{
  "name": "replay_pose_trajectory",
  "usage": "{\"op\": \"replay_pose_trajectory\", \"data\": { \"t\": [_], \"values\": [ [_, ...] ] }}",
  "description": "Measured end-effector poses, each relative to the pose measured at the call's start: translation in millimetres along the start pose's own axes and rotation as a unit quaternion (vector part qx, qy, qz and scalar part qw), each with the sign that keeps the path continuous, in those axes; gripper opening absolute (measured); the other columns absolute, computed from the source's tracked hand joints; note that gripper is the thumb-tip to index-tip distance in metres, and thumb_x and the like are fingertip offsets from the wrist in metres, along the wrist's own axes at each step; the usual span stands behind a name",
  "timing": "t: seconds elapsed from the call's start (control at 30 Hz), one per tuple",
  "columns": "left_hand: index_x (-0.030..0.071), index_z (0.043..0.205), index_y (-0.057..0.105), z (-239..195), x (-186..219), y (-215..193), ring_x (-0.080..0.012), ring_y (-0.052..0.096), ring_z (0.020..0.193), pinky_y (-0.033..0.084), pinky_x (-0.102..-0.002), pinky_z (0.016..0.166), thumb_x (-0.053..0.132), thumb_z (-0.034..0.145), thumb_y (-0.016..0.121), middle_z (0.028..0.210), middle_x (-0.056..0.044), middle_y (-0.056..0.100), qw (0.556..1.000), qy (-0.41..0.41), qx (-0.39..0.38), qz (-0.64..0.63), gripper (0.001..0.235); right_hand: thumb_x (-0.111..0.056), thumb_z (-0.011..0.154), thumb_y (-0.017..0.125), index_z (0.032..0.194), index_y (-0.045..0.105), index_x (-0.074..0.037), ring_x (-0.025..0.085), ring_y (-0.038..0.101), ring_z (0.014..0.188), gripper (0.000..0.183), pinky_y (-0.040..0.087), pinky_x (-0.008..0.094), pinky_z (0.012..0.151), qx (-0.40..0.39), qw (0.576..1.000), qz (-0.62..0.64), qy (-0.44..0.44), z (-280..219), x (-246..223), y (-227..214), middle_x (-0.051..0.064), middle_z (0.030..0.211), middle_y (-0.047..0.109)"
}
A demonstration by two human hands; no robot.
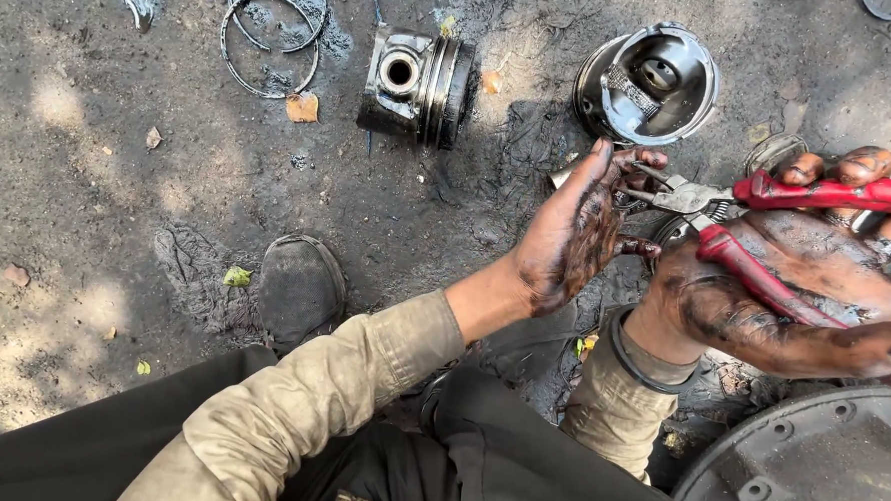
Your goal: The person handles engine pistons and connecting rods on the ground, using pliers to manipulate small components and assembling the parts.
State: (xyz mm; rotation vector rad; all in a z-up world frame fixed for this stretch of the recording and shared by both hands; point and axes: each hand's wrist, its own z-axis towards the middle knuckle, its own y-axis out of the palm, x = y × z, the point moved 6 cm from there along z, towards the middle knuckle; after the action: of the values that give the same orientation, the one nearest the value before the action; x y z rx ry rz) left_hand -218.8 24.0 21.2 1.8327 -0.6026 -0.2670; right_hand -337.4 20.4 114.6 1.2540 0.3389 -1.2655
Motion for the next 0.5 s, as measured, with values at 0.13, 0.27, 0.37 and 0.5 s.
{"op": "replay_pose_trajectory", "data": {
  "t": [0.13,0.27,0.37,0.5],
  "values": [
    [0.009,0.142,0.054,-5,-2,2,-0.0180,0.059,0.123,0.052,-0.039,0.096,0.054,0.117,0.034,0.134,-0.006,0.060,0.999,0.015,0.018,0.049,0.055,-0.047,0.099,0.062,0.148,0.040,-0.012,0.026,0.057,0.116,0.064,0.052,0.043,0.099,-0.006,1.000,0.004,0.002,-2,1,2,0.014,0.135,0.053],
    [0.011,0.142,0.052,-8,-3,6,-0.0175,0.057,0.124,0.051,-0.039,0.096,0.053,0.116,0.033,0.136,-0.006,0.057,0.997,0.023,0.019,0.067,0.053,-0.048,0.099,0.061,0.147,0.040,-0.012,0.025,0.057,0.114,0.063,0.052,0.043,0.097,-0.007,1.000,0.004,-0.003,0,1,2,0.014,0.134,0.054],
    [0.014,0.144,0.049,-11,-3,5,-0.0121,0.052,0.129,0.048,-0.036,0.100,0.052,0.113,0.033,0.143,0.000,0.052,0.993,0.034,0.029,0.111,0.051,-0.049,0.099,0.060,0.146,0.041,-0.012,0.025,0.057,0.113,0.063,0.052,0.043,0.096,-0.005,1.000,0.006,-0.009,2,-1,4,0.014,0.133,0.054],
    [0.013,0.147,0.047,-13,-6,4,-0.0162,0.050,0.130,0.044,-0.036,0.106,0.049,0.118,0.031,0.142,-0.005,0.051,0.991,0.072,0.016,0.114,0.049,-0.050,0.099,0.058,0.146,0.041,-0.011,0.025,0.057,0.111,0.063,0.052,0.043,0.094,-0.001,1.000,0.012,-0.017,6,-6,2,0.014,0.132,0.054]
  ]
}}
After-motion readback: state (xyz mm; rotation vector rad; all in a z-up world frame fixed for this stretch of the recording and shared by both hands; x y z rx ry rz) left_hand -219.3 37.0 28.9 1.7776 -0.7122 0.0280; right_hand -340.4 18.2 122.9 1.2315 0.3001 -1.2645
